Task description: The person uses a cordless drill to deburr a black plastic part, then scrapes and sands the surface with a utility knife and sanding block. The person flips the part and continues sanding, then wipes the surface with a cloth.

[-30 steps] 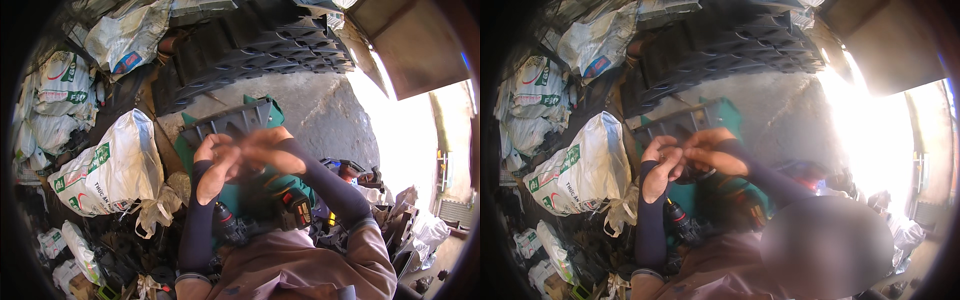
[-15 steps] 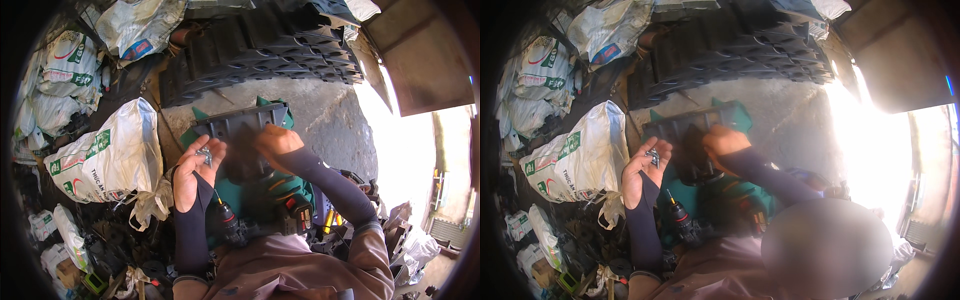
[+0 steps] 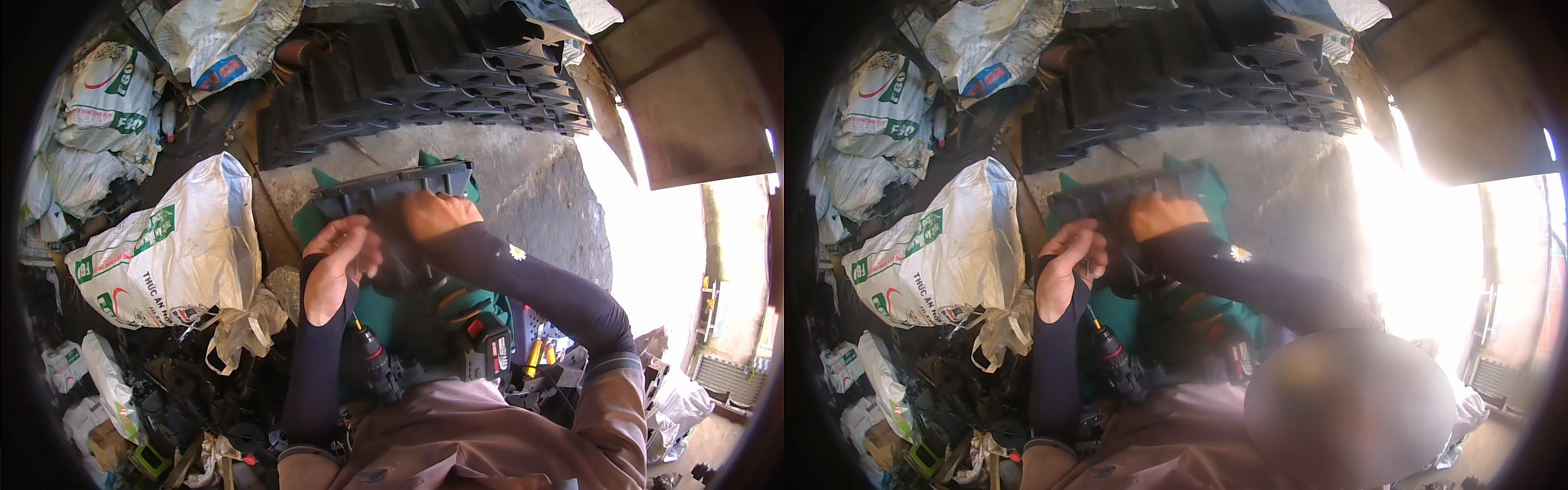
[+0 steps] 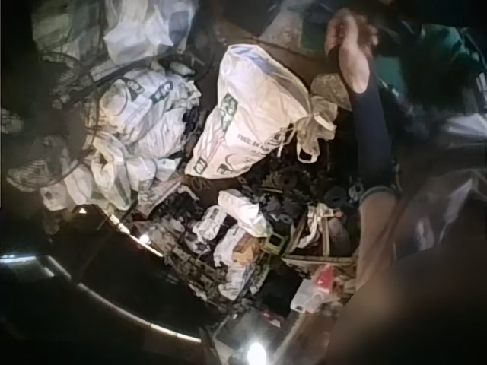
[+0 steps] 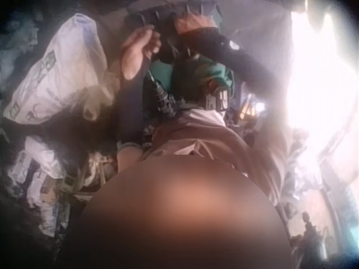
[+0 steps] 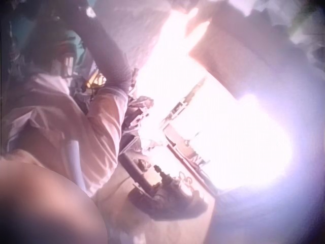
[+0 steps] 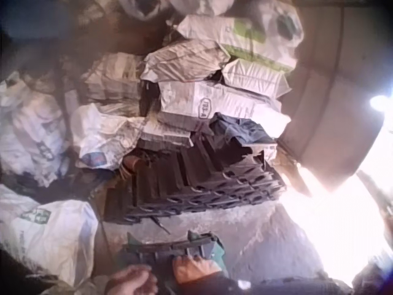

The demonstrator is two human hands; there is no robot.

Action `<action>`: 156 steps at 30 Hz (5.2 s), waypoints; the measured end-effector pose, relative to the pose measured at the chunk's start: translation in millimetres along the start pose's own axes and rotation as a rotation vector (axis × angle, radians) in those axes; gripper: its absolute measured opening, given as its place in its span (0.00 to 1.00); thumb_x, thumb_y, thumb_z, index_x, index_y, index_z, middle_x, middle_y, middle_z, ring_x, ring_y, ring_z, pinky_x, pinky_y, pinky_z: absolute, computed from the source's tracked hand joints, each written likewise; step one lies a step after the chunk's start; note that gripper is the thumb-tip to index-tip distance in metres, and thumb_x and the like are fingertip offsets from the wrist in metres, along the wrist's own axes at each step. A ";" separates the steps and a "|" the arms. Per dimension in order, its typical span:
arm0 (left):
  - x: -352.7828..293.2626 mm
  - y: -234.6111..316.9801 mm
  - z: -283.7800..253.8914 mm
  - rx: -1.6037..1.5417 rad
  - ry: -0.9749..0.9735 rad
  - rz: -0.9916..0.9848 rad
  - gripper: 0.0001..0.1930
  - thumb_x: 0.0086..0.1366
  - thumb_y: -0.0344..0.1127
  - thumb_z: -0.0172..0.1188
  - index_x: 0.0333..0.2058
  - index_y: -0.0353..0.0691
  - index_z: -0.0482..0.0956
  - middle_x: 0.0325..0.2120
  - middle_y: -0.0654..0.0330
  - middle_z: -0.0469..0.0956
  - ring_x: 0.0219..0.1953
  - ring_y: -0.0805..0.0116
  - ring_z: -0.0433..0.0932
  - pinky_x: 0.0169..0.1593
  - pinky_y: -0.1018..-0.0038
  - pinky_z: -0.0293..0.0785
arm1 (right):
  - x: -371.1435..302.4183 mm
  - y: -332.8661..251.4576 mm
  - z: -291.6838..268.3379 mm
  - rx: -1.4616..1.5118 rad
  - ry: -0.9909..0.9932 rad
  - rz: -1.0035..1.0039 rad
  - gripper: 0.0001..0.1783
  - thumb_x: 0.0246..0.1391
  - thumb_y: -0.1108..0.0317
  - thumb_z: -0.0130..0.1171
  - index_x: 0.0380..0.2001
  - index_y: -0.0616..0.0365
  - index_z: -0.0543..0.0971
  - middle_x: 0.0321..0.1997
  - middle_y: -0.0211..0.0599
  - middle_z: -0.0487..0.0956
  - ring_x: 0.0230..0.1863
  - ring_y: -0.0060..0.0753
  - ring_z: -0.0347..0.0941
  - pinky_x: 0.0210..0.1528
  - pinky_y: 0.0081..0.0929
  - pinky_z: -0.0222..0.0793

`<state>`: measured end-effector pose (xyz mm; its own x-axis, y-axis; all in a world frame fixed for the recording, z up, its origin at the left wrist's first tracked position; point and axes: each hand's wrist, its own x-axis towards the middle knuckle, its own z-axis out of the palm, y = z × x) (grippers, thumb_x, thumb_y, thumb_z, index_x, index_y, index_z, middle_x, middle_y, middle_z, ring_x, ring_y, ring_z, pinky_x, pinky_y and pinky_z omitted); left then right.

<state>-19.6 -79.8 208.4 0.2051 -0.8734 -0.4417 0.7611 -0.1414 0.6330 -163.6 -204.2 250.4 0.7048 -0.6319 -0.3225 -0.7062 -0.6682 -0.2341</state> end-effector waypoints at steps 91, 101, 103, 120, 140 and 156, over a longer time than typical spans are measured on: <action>13.1 3.8 3.9 0.386 -0.005 0.131 0.08 0.65 0.29 0.56 0.42 0.38 0.70 0.27 0.60 0.79 0.20 0.78 0.71 0.22 0.83 0.61 | 8.5 -12.7 4.3 0.072 -0.049 -0.033 0.13 0.54 0.58 0.55 0.35 0.56 0.79 0.35 0.44 0.81 0.37 0.49 0.80 0.38 0.42 0.76; -24.7 6.1 16.6 0.372 -0.235 -0.009 0.16 0.65 0.30 0.57 0.49 0.40 0.64 0.28 0.55 0.80 0.18 0.78 0.70 0.20 0.83 0.61 | -31.5 6.9 -23.8 1.085 -0.254 -0.126 0.11 0.53 0.68 0.59 0.37 0.62 0.82 0.26 0.35 0.80 0.27 0.24 0.74 0.31 0.25 0.69; -26.9 6.6 19.4 0.384 -0.217 -0.057 0.17 0.65 0.31 0.57 0.50 0.40 0.64 0.28 0.55 0.80 0.17 0.78 0.69 0.20 0.83 0.61 | -34.0 5.9 -24.0 1.099 -0.292 -0.118 0.11 0.52 0.68 0.59 0.37 0.62 0.82 0.25 0.34 0.79 0.27 0.22 0.74 0.31 0.23 0.69; -33.6 2.9 21.2 0.367 -0.291 -0.128 0.10 0.68 0.34 0.55 0.43 0.42 0.66 0.25 0.54 0.78 0.16 0.78 0.69 0.19 0.83 0.59 | -34.9 17.4 -16.2 1.236 -0.438 -0.056 0.11 0.52 0.65 0.62 0.30 0.64 0.80 0.22 0.32 0.78 0.22 0.20 0.73 0.25 0.19 0.68; 5.6 8.6 22.5 0.419 -0.054 0.101 0.05 0.66 0.32 0.57 0.37 0.39 0.71 0.24 0.61 0.78 0.17 0.80 0.68 0.21 0.82 0.62 | -21.5 14.7 2.0 0.190 -0.187 -0.126 0.06 0.45 0.70 0.57 0.28 0.52 0.82 0.31 0.40 0.81 0.37 0.47 0.78 0.39 0.40 0.73; 23.3 -0.6 13.6 0.455 -0.029 0.129 0.07 0.66 0.35 0.58 0.39 0.40 0.74 0.24 0.61 0.78 0.16 0.79 0.67 0.18 0.82 0.61 | -23.1 -8.3 3.7 0.038 -0.212 -0.057 0.06 0.46 0.71 0.56 0.26 0.54 0.83 0.28 0.44 0.81 0.32 0.49 0.79 0.33 0.40 0.75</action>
<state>-23.6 -106.3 206.4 0.2582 -0.9088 -0.3278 0.3823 -0.2155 0.8986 -174.2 -182.6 256.4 0.7169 -0.4940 -0.4920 -0.6701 -0.6830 -0.2906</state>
